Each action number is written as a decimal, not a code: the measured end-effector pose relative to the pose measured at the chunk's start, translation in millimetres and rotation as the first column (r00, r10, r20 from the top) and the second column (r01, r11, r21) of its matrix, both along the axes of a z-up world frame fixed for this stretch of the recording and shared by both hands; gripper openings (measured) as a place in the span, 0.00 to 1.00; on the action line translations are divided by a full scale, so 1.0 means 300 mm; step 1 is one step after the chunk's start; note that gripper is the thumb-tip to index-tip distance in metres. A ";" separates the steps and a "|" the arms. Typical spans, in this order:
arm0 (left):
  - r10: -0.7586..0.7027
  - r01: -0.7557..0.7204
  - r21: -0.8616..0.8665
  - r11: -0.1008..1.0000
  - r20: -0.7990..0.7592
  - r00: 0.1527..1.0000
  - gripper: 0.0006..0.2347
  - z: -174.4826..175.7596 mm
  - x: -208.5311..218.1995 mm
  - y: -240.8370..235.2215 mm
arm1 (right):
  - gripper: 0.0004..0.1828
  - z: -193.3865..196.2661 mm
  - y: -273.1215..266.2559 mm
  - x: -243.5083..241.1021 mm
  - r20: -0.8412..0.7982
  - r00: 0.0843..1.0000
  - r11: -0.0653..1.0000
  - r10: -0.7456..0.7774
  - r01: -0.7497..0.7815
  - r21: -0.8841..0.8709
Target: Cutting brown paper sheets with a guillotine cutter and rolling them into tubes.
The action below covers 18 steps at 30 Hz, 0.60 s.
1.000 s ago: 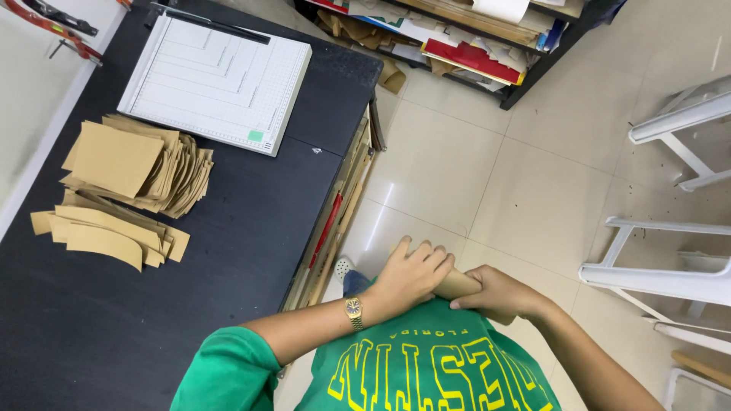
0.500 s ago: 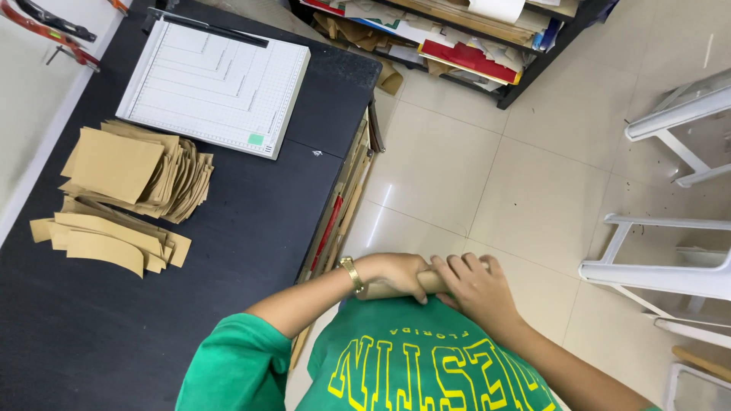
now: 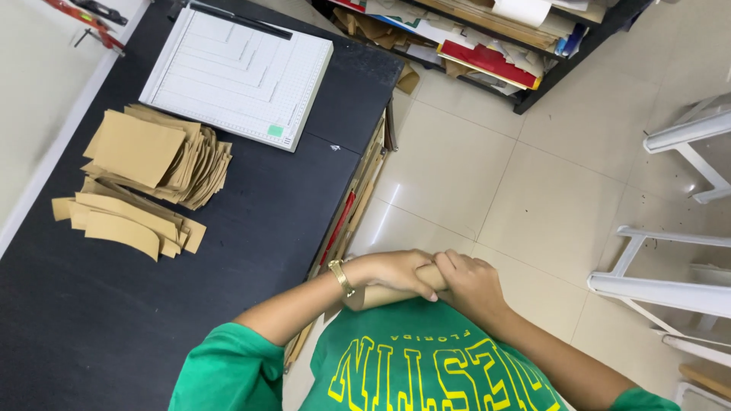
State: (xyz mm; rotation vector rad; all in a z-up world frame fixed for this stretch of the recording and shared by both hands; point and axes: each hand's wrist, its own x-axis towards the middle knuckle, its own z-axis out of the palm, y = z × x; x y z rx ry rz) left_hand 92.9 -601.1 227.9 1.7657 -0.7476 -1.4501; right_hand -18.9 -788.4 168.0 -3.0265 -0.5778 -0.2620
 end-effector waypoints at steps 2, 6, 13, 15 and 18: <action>-0.052 0.050 0.020 0.999 0.117 0.992 0.30 0.024 -0.014 0.014 | 0.24 0.091 0.026 0.040 -0.113 0.992 0.997 -0.054 0.061 0.056; -0.138 -0.001 0.154 0.988 0.884 0.446 0.35 -0.027 -0.109 0.013 | 0.26 0.176 0.031 0.145 -0.848 0.529 0.937 -0.031 0.310 0.160; -0.080 0.135 0.055 0.989 0.979 0.187 0.36 -0.185 -0.220 0.019 | 0.27 0.115 -0.043 0.162 -0.944 0.026 0.809 0.330 0.507 0.297; -0.120 0.148 0.083 0.985 0.959 0.255 0.25 -0.199 -0.234 0.008 | 0.28 0.136 -0.036 0.146 -0.940 0.033 0.822 0.341 0.474 0.315; -0.219 0.159 0.169 0.973 0.897 0.384 0.11 -0.203 -0.217 -0.032 | 0.32 0.226 -0.016 0.137 -0.942 0.126 0.843 0.310 0.421 0.334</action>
